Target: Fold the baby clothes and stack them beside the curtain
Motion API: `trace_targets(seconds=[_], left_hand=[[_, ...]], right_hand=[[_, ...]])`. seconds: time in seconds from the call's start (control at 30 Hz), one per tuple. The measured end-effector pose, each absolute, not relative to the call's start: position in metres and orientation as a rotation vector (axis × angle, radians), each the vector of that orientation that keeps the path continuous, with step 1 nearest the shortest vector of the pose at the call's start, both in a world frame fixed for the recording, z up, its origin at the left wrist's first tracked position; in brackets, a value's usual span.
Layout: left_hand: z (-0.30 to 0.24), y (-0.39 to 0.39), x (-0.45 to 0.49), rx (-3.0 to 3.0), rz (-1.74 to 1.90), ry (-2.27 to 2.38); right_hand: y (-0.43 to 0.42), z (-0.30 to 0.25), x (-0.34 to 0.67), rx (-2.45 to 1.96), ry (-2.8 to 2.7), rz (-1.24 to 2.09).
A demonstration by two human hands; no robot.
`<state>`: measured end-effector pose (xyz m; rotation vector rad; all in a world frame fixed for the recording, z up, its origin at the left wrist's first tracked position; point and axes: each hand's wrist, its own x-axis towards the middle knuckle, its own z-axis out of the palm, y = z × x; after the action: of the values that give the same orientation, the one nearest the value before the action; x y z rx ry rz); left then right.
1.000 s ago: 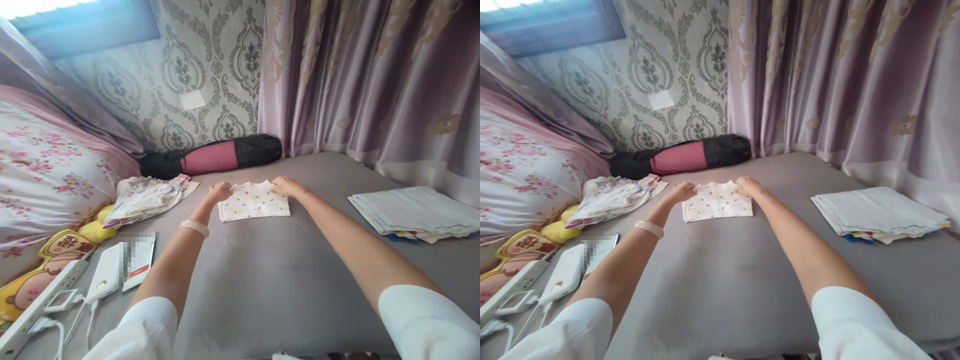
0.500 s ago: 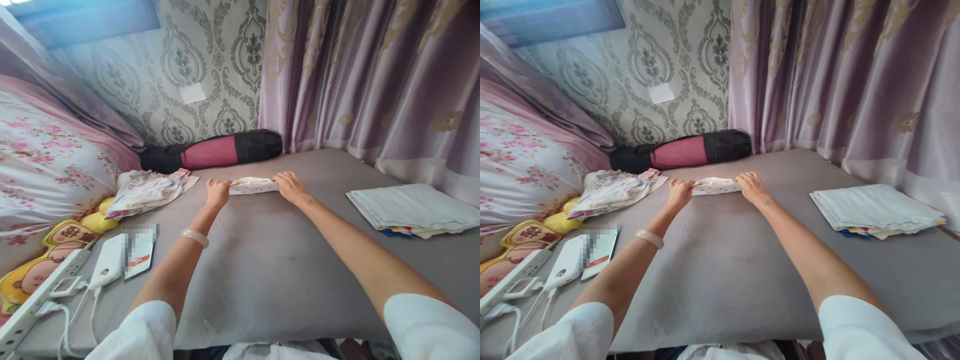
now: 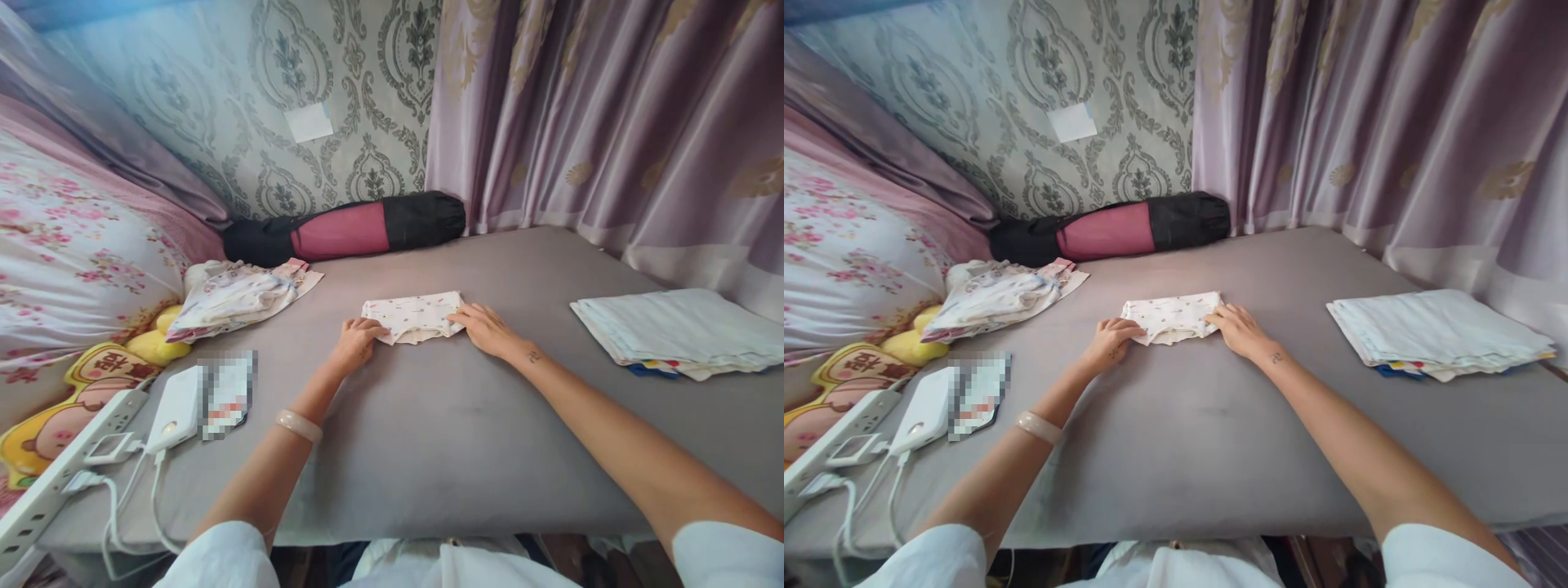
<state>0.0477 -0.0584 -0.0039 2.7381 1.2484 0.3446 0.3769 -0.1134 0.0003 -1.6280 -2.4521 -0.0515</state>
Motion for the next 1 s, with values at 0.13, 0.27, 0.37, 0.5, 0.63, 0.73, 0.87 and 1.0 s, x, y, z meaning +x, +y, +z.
trace_targets(seconds=[0.13,0.27,0.37,0.5,0.63,0.73,0.87,1.0], left_hand=[[0.006,-0.064,0.049,2.648,0.346,1.298],[0.014,-0.067,0.071,2.568,0.387,1.384],[0.01,-0.067,0.094,2.616,0.441,1.343],[-0.002,-0.067,0.108,2.725,0.351,1.232],[-0.007,-0.068,0.101,2.736,0.344,1.168],[-0.003,-0.07,0.097,2.73,0.391,1.125],[0.008,-0.069,0.103,2.671,0.373,1.158],[0.012,-0.06,0.121,2.57,0.525,1.393]], right_hand=[[-0.117,0.009,0.373,-1.687,-2.392,0.075],[-0.113,0.02,0.348,-1.695,-2.29,0.089],[-0.11,0.018,0.323,-1.589,-2.288,0.091],[-0.111,0.007,0.31,-1.551,-2.347,0.103],[-0.117,0.002,0.318,-1.516,-2.365,0.15],[-0.118,0.007,0.323,-1.484,-2.393,0.205],[-0.111,0.018,0.323,-1.533,-2.391,0.33],[-0.091,0.023,0.314,-1.689,-2.236,0.323]])
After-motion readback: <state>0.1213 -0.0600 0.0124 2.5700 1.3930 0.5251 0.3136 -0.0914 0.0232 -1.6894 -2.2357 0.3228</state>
